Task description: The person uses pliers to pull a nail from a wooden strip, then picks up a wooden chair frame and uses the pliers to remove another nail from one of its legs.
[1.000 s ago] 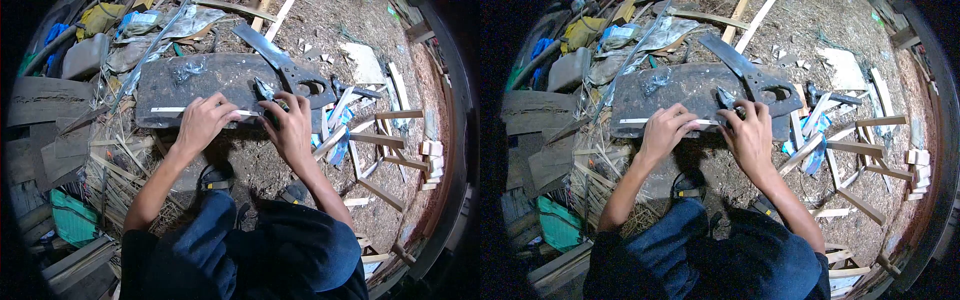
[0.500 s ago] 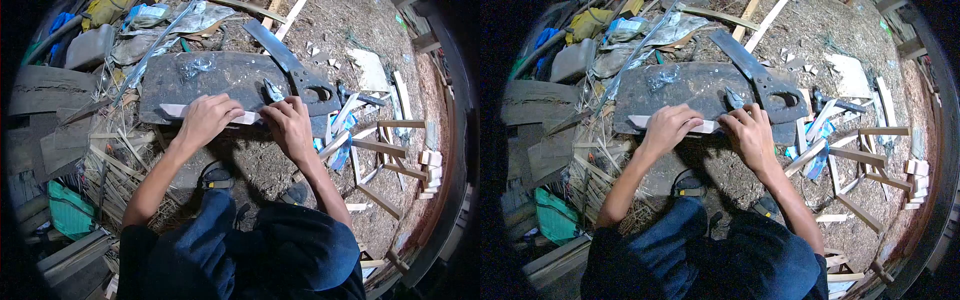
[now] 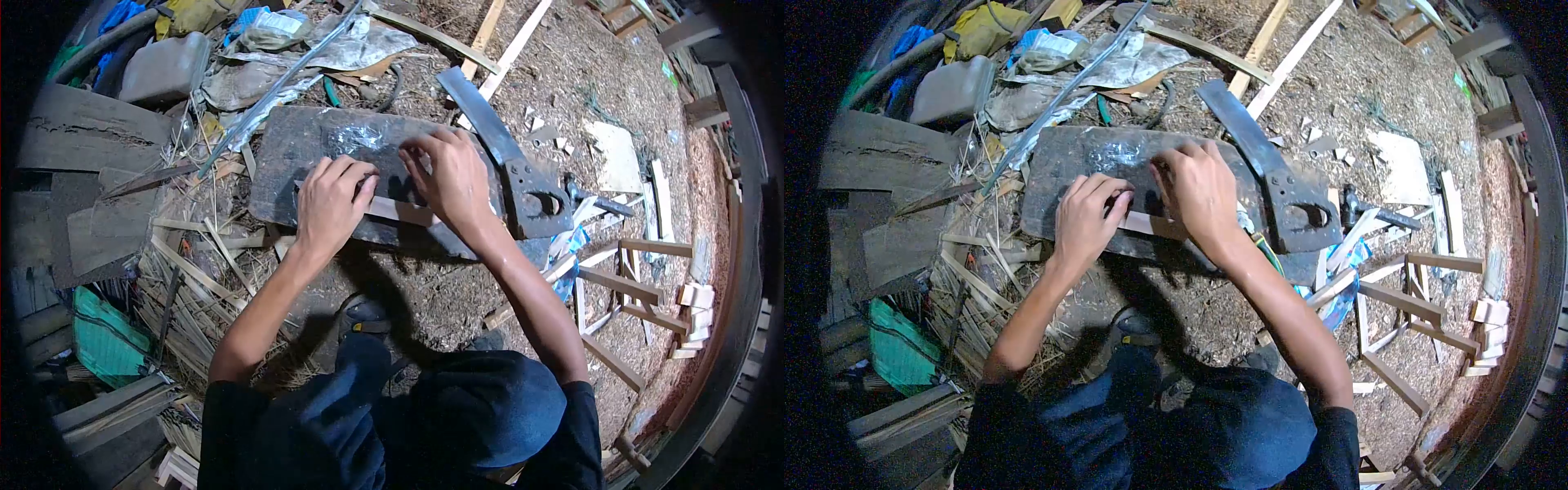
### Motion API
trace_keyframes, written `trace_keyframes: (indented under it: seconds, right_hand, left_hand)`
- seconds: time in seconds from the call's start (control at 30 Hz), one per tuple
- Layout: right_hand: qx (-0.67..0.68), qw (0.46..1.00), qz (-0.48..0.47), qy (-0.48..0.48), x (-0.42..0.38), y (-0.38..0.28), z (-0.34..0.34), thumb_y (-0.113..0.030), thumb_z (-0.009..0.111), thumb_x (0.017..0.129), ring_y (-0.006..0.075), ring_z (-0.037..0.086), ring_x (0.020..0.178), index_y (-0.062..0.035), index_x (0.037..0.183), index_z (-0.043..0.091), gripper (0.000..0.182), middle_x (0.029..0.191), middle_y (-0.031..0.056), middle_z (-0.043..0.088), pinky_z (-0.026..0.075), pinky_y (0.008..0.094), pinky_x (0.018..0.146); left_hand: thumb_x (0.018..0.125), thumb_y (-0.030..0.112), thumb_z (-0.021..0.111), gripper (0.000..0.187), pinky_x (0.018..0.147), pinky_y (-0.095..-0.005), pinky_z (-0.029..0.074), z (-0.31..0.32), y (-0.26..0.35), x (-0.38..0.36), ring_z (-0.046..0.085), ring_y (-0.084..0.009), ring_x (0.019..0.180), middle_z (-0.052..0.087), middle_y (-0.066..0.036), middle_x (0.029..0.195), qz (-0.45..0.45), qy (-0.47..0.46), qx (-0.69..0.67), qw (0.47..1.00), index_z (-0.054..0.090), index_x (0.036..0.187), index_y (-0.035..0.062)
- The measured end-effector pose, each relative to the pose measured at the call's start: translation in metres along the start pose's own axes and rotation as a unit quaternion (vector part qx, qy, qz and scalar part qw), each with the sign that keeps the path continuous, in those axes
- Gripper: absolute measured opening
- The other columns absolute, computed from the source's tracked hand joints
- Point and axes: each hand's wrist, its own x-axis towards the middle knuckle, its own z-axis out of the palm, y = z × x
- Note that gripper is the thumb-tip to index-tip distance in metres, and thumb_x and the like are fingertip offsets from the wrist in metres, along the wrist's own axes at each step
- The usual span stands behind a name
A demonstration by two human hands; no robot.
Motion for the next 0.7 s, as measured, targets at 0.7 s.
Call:
trace_keyframes:
  seconds: [0.7]
  right_hand:
    - [-0.114,0.993,-0.039,0.002,0.041,-0.002,0.038,-0.025,0.067,0.087,0.0309,0.066,0.090,-0.0051,0.084,0.071,0.021,0.088,0.0140,0.071,0.054,0.0420,0.077]
  left_hand:
    - [0.091,0.019,0.068,0.015,0.080,-0.0400,0.051,-0.011,-0.009,0.007,0.064,-0.0302,0.090,0.069,-0.009,0.097,-0.044,0.001,-0.032,0.999,0.073,0.098,0.0071]
